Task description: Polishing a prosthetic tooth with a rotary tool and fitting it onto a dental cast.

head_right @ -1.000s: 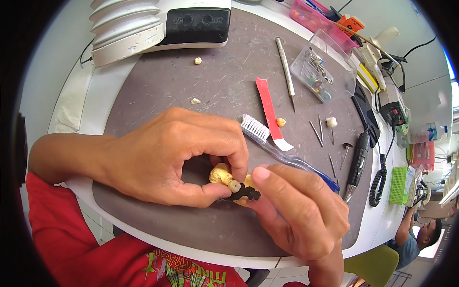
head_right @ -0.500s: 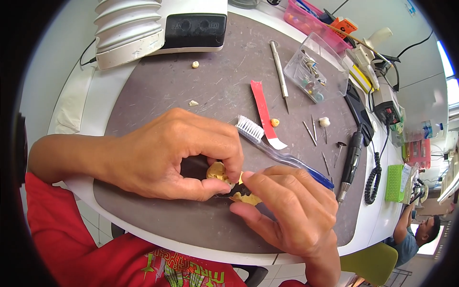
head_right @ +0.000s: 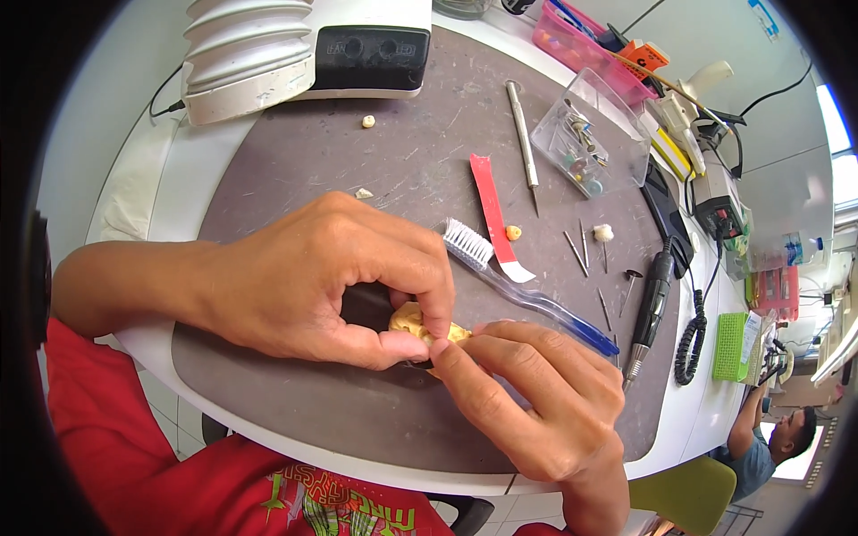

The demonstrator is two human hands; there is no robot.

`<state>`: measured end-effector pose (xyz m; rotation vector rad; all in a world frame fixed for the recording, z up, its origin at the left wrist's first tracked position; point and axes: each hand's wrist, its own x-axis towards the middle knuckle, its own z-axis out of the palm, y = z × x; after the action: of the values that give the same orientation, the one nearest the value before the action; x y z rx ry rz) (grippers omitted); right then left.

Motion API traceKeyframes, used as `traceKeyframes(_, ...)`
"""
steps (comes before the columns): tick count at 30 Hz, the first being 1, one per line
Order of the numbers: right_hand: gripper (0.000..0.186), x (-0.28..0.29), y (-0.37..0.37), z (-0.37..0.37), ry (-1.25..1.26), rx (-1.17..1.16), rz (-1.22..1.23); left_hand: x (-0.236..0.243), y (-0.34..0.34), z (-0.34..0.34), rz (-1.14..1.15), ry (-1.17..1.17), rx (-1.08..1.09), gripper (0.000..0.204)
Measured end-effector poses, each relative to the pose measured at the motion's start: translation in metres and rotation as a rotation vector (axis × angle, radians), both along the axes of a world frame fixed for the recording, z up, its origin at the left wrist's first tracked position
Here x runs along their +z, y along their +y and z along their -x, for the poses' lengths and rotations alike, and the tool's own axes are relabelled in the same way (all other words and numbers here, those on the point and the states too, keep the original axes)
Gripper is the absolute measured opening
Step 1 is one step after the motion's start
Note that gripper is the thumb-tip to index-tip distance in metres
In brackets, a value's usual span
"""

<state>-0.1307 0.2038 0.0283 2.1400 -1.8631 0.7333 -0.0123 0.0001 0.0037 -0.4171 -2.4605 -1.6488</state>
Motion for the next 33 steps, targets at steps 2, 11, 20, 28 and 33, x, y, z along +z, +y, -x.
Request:
traceKeyframes(2, 0.028, 0.0, 0.0021, 0.0016, -0.015, -0.01, 0.007, -0.0015, 0.0007, 0.004, -0.043, 0.039, -0.01, 0.012)
traceKeyframes(11, 0.028, 0.0, 0.0015, 0.0008, -0.03, -0.026, 0.007, -0.0049, 0.001, 0.0044, -0.042, 0.078, 0.008, 0.015)
traceKeyframes(20, 0.028, 0.0004, -0.0007, 0.0001, -0.017, -0.025, 0.002, -0.0043, 0.0012, 0.0034, 0.01, 0.069, 0.012, 0.015)
traceKeyframes(28, 0.026, 0.001, 0.001, -0.0012, 0.004, -0.052, 0.008, -0.0039, 0.0023, 0.0049, 0.028, 0.11, 0.006, 0.015)
traceKeyframes(33, 0.025, -0.0006, 0.0002, -0.0026, 0.032, -0.058, 0.022, -0.0049, 0.0031, 0.0043, 0.036, 0.14, 0.015, 0.015)
